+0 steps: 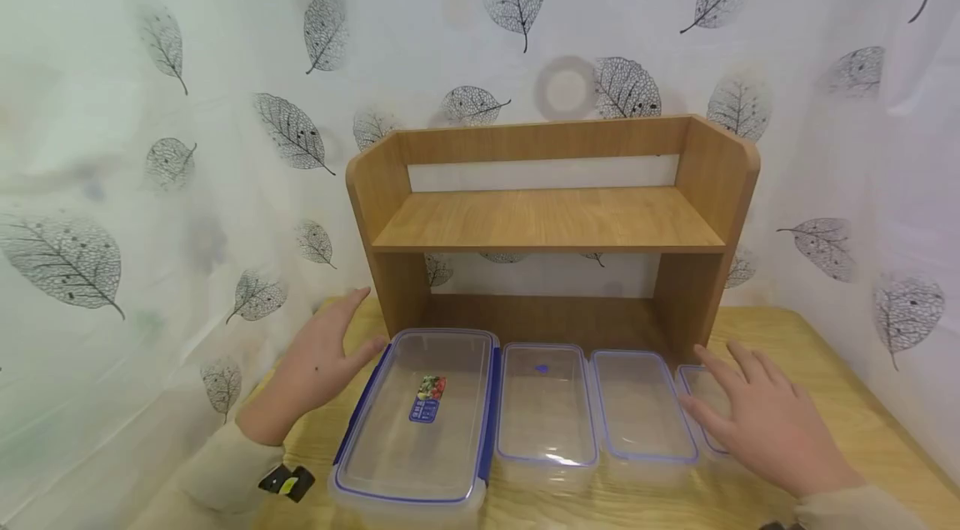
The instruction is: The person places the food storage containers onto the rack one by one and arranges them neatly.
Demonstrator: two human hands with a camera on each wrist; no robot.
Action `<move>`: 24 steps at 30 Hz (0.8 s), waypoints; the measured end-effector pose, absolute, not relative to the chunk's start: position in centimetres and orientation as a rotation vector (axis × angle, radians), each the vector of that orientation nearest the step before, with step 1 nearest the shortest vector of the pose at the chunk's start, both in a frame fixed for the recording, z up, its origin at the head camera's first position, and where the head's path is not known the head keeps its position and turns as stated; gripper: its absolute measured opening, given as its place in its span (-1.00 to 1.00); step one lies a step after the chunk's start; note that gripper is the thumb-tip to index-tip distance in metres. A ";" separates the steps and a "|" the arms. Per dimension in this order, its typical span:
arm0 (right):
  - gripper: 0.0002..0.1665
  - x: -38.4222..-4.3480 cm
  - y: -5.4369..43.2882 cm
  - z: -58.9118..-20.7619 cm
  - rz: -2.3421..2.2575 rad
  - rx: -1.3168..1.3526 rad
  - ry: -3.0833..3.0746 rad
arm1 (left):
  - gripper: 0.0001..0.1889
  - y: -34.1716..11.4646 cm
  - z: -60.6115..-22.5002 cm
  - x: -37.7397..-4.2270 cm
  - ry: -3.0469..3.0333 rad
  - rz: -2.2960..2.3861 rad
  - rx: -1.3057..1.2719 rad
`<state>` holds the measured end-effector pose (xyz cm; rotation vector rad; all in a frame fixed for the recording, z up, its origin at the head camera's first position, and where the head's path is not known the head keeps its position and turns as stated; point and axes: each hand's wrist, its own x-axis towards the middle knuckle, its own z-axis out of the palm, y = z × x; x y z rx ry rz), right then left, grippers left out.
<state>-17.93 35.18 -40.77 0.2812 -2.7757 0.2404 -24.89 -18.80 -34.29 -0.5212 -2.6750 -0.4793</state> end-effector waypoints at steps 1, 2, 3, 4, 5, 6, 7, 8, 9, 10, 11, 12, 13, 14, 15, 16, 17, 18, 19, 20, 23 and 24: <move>-0.13 -17.9 35.3 -40.8 0.258 0.279 -2.773 | -0.11 -18.8 -34.2 -25.0 -2.677 -0.514 -0.511; -0.14 -17.8 35.4 -40.9 0.279 0.275 -2.779 | -0.10 -18.9 -34.1 -25.2 -2.679 -0.550 -0.501; -0.13 -17.8 35.5 -40.9 0.297 0.266 -2.785 | -0.10 -18.9 -34.0 -25.3 -2.680 -0.581 -0.487; -0.13 -17.7 35.6 -40.9 0.314 0.256 -2.793 | -0.08 -18.9 -33.9 -25.5 -2.682 -0.615 -0.473; -0.13 -17.7 35.7 -41.0 0.329 0.246 -2.807 | -0.07 -19.0 -33.8 -25.6 -2.686 -0.642 -0.459; -0.12 -17.7 35.8 -41.0 0.345 0.238 -2.820 | -0.05 -19.0 -33.7 -25.7 -2.691 -0.669 -0.445; -0.11 -17.7 35.9 -41.1 0.356 0.231 -2.832 | -0.04 -19.0 -33.5 -25.9 -2.694 -0.693 -0.433; -0.11 -17.7 36.0 -41.1 0.365 0.224 -2.844 | -0.04 -19.1 -33.4 -26.0 -2.696 -0.714 -0.424; -0.10 -17.7 36.1 -41.2 0.372 0.218 -2.852 | -0.03 -19.1 -33.2 -26.2 -2.696 -0.733 -0.416; -0.09 -17.7 36.2 -41.3 0.383 0.214 -2.858 | -0.03 -19.1 -33.1 -26.4 -2.695 -0.755 -0.414; -0.09 -17.7 36.3 -41.4 0.392 0.211 -2.863 | -0.03 -19.1 -32.9 -26.5 -2.691 -0.772 -0.414; -0.09 -17.8 36.4 -41.5 0.401 0.211 -2.867 | -0.03 -19.1 -32.8 -26.7 -2.685 -0.792 -0.417; -0.08 -17.8 36.5 -41.6 0.408 0.209 -2.874 | -0.04 -19.2 -32.6 -26.9 -2.678 -0.809 -0.419; -0.08 -17.8 36.6 -41.6 0.419 0.209 -2.878 | -0.05 -19.2 -32.4 -27.1 -2.672 -0.826 -0.418; -0.08 -17.9 36.8 -41.7 0.428 0.208 -2.881 | -0.06 -19.2 -32.2 -27.3 -2.665 -0.848 -0.418; -0.07 -17.9 36.8 -41.7 0.435 0.207 -2.883 | -0.08 -19.3 -32.0 -27.5 -2.658 -0.872 -0.416; -0.07 -17.9 36.9 -41.7 0.441 0.206 -2.884 | -0.09 -19.3 -31.9 -27.7 -2.652 -0.897 -0.408; -0.07 -17.9 37.0 -41.7 0.448 0.204 -2.887 | -0.10 -19.3 -31.7 -27.9 -2.650 -0.921 -0.400; -0.07 -17.9 37.1 -41.7 0.455 0.205 -2.886 | -0.11 -19.3 -31.5 -28.1 -2.649 -0.945 -0.386; -0.07 -17.9 37.2 -41.8 0.460 0.205 -2.886 | -0.11 -19.2 -31.3 -28.3 -2.647 -0.970 -0.375; -0.06 -17.9 37.3 -41.9 0.481 0.199 -2.893 | -0.10 -19.0 -30.8 -29.0 -2.642 -1.038 -0.351; -0.06 -17.9 37.4 -41.9 0.487 0.194 -2.899 | -0.10 -18.9 -30.7 -29.2 -2.642 -1.059 -0.343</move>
